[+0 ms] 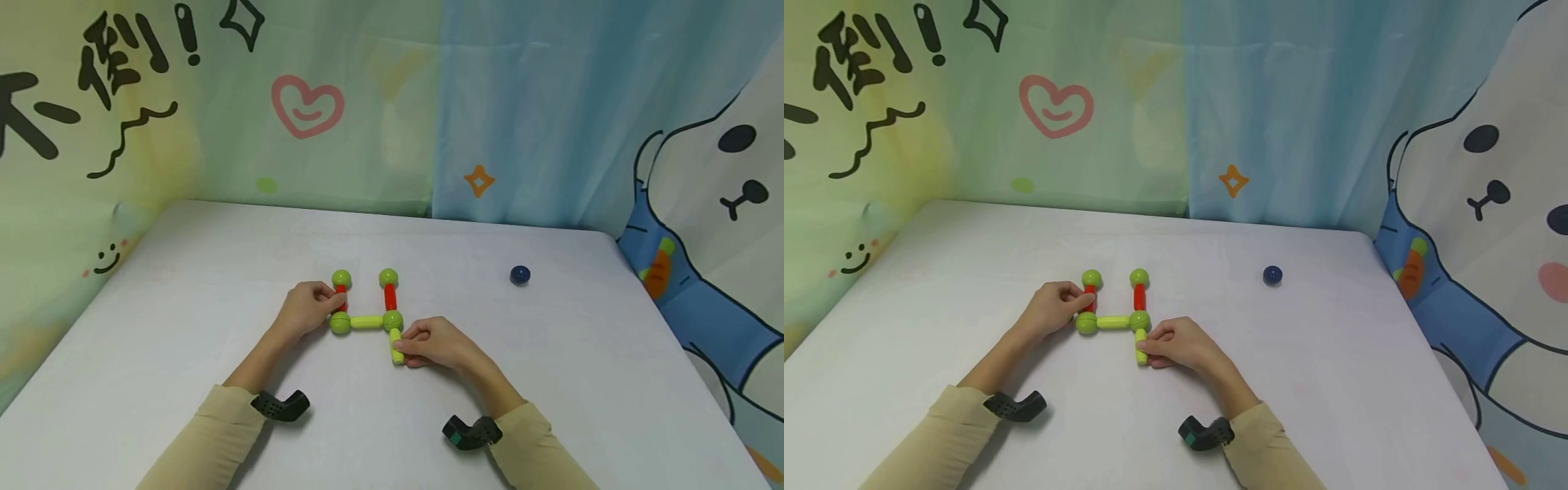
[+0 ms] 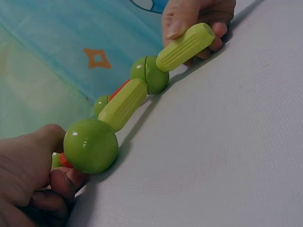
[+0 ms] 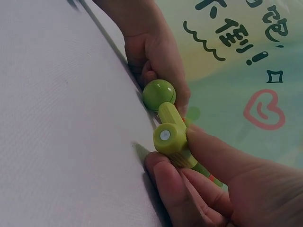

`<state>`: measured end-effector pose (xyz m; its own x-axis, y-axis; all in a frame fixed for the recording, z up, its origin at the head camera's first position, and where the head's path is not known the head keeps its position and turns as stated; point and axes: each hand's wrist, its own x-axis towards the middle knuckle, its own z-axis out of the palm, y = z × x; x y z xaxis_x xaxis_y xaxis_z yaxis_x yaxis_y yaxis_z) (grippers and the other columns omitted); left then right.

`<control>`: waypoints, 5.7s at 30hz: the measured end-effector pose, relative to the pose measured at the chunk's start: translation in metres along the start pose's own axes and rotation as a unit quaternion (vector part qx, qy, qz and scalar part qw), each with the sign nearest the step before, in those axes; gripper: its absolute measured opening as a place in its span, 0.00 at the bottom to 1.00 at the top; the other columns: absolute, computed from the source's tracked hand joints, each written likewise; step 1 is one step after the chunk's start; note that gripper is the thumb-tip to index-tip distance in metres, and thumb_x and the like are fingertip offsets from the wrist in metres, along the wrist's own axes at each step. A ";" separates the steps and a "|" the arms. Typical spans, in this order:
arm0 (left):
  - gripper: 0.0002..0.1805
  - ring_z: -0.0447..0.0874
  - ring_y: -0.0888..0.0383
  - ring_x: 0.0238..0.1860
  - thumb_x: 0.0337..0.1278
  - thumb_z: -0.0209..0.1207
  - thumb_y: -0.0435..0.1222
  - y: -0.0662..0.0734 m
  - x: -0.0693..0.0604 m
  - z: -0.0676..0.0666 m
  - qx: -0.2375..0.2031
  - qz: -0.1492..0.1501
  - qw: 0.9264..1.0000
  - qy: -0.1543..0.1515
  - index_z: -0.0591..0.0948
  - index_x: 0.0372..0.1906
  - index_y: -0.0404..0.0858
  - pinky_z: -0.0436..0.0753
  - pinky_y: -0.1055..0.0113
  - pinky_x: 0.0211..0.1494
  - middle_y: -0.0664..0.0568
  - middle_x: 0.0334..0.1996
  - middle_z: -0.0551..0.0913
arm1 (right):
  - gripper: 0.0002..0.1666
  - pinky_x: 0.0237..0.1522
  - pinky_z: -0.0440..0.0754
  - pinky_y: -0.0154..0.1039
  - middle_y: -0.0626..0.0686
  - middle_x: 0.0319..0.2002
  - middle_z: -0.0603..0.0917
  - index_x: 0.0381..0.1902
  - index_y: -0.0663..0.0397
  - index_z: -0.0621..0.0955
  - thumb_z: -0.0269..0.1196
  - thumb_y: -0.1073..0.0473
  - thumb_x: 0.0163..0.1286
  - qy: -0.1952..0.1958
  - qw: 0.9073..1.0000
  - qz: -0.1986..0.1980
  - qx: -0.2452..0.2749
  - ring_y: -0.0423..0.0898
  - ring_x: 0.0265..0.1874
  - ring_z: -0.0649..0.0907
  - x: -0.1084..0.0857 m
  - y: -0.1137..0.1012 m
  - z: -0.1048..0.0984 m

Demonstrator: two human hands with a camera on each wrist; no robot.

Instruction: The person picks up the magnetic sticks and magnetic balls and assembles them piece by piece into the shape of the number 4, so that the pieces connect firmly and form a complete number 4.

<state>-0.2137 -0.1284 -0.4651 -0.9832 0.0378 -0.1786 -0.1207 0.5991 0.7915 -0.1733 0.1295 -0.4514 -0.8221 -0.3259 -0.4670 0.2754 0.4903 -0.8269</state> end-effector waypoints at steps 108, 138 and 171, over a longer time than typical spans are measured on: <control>0.18 0.74 0.57 0.28 0.58 0.59 0.49 0.014 0.074 0.003 0.030 0.042 0.995 0.081 0.83 0.34 0.35 0.70 0.70 0.31 0.50 0.25 0.80 | 0.23 0.53 0.78 0.39 0.43 0.44 0.82 0.49 0.46 0.81 0.72 0.49 0.55 0.149 0.928 -0.299 -0.165 0.38 0.46 0.81 0.029 0.029 -0.029; 0.18 0.74 0.57 0.29 0.58 0.59 0.49 0.008 0.075 0.004 0.031 0.055 0.994 0.086 0.83 0.34 0.36 0.71 0.69 0.32 0.50 0.26 0.81 | 0.21 0.42 0.79 0.33 0.45 0.36 0.81 0.37 0.50 0.78 0.75 0.53 0.50 0.161 0.918 -0.324 -0.163 0.38 0.37 0.79 0.029 0.023 -0.007; 0.21 0.75 0.56 0.32 0.60 0.58 0.50 0.003 0.077 0.013 0.028 0.058 0.995 0.075 0.84 0.40 0.35 0.70 0.69 0.33 0.48 0.29 0.82 | 0.21 0.37 0.77 0.31 0.44 0.33 0.80 0.38 0.50 0.77 0.74 0.50 0.51 0.176 0.917 -0.307 -0.183 0.37 0.33 0.77 0.029 0.028 -0.003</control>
<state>-0.2877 -0.1139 -0.4842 -1.0000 -0.0080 0.0042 -0.0019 0.6417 0.7669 -0.1907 0.1359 -0.4870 -0.8934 -0.3828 0.2350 -0.4269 0.5609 -0.7093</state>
